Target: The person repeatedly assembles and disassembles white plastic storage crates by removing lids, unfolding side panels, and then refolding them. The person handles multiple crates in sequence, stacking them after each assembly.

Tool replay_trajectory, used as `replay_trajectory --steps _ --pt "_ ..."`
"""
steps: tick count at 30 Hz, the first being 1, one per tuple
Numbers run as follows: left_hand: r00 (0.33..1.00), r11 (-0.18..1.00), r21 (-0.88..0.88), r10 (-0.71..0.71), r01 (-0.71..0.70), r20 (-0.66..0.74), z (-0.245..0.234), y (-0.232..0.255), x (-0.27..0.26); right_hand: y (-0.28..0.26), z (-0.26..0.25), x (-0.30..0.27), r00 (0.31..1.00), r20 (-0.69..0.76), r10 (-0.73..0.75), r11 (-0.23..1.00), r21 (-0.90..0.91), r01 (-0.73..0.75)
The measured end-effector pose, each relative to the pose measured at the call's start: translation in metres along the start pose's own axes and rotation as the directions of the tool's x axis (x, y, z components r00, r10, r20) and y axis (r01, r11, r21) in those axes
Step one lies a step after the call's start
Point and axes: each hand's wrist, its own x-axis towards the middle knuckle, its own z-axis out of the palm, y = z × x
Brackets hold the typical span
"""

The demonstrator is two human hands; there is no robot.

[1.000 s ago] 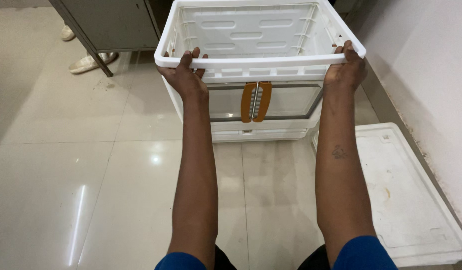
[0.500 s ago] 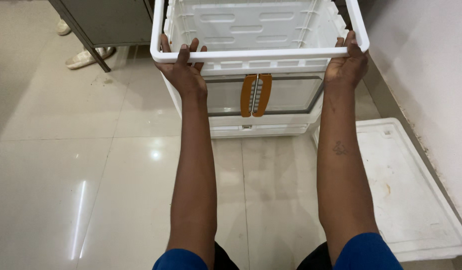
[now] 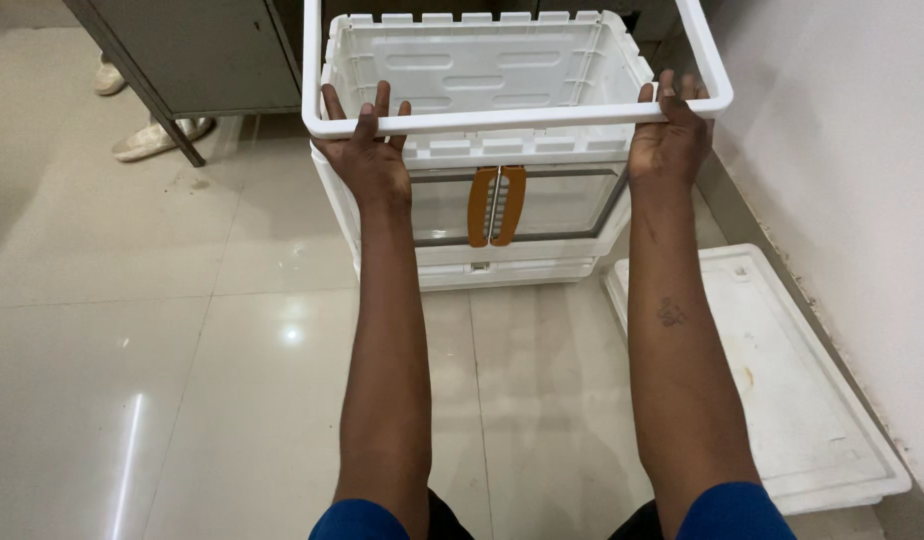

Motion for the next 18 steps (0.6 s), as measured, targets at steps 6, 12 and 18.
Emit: replay_trajectory --steps 6,12,18 --pt "0.998 0.998 -0.023 -0.057 0.057 -0.013 0.019 0.000 -0.012 -0.004 0.034 -0.035 0.995 -0.007 0.095 0.995 0.000 -0.095" --pt "0.996 0.995 -0.050 -0.086 0.087 0.007 0.029 0.009 -0.022 -0.018 0.071 -0.065 0.952 -0.084 0.293 0.929 -0.210 -0.305" --pt "0.992 0.990 -0.072 -0.114 0.118 0.056 0.026 -0.004 -0.022 -0.040 0.084 -0.069 0.955 -0.014 0.295 0.938 -0.188 -0.292"
